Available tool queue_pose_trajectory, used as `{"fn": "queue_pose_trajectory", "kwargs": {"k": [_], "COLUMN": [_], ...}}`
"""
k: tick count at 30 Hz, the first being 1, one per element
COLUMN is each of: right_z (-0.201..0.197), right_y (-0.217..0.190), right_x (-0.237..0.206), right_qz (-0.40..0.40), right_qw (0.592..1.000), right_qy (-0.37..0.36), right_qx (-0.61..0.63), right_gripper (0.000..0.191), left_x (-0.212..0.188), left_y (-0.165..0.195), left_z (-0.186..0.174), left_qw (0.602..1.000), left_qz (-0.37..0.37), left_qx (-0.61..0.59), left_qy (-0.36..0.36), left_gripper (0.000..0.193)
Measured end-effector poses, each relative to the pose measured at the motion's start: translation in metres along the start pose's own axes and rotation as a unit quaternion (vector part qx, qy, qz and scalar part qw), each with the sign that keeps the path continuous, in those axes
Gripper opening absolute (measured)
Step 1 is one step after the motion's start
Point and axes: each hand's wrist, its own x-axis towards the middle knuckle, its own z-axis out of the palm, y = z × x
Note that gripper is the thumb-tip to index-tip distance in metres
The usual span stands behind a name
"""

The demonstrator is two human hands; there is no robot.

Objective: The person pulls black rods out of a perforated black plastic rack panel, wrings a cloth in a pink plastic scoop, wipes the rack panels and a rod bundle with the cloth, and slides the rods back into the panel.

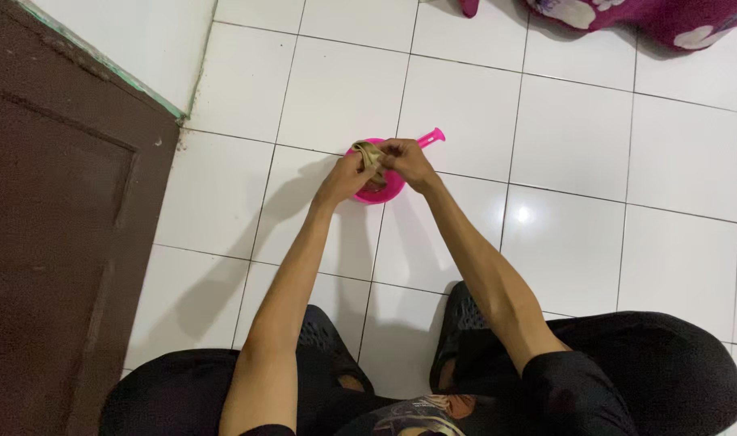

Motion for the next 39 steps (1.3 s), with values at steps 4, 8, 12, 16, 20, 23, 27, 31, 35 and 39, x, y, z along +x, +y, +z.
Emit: {"fn": "queue_pose_trajectory", "kwargs": {"k": [4,8,12,16,20,23,27,31,35,39], "right_z": [-0.006,-0.018,-0.020,0.001,0.008,0.006,0.007,0.006,-0.002,-0.009], "right_y": [0.010,0.018,0.025,0.039,0.046,0.046,0.044,0.047,0.052,0.050], "right_x": [0.004,0.007,0.006,0.004,0.004,0.004,-0.002,-0.003,0.007,0.011], "right_qz": [0.001,0.000,-0.045,0.031,-0.087,-0.093,-0.064,0.001,-0.096,-0.019], "right_qw": [0.998,0.992,0.973,0.970,0.959,0.966,0.983,0.976,0.971,0.984], "right_qy": [0.027,0.085,0.075,0.027,0.101,0.103,0.022,0.048,0.064,0.037], "right_qx": [-0.055,-0.094,-0.216,-0.239,-0.250,-0.220,-0.170,-0.210,-0.208,-0.175], "right_gripper": [0.015,0.011,0.014,0.014,0.018,0.024,0.033,0.029,0.026,0.024], "left_x": [0.006,0.005,0.008,0.020,0.029,0.029,0.024,0.022,0.023,0.025], "left_y": [-0.014,-0.021,-0.018,-0.012,-0.016,-0.021,-0.026,-0.023,-0.027,-0.031], "left_z": [-0.004,-0.011,-0.020,-0.006,0.005,0.006,0.001,-0.004,-0.011,-0.018], "left_qw": [1.000,0.998,0.992,0.992,0.993,0.992,0.995,0.957,0.996,0.981], "left_qz": [0.011,-0.052,-0.105,-0.113,-0.108,-0.120,-0.098,-0.215,-0.079,0.149], "left_qx": [-0.018,0.001,-0.041,-0.035,0.016,0.007,-0.016,-0.183,-0.037,0.082], "left_qy": [-0.006,0.036,0.053,0.037,0.038,0.027,0.011,-0.069,0.035,0.096], "left_gripper": [0.022,0.018,0.014,0.014,0.016,0.019,0.032,0.028,0.027,0.038]}}
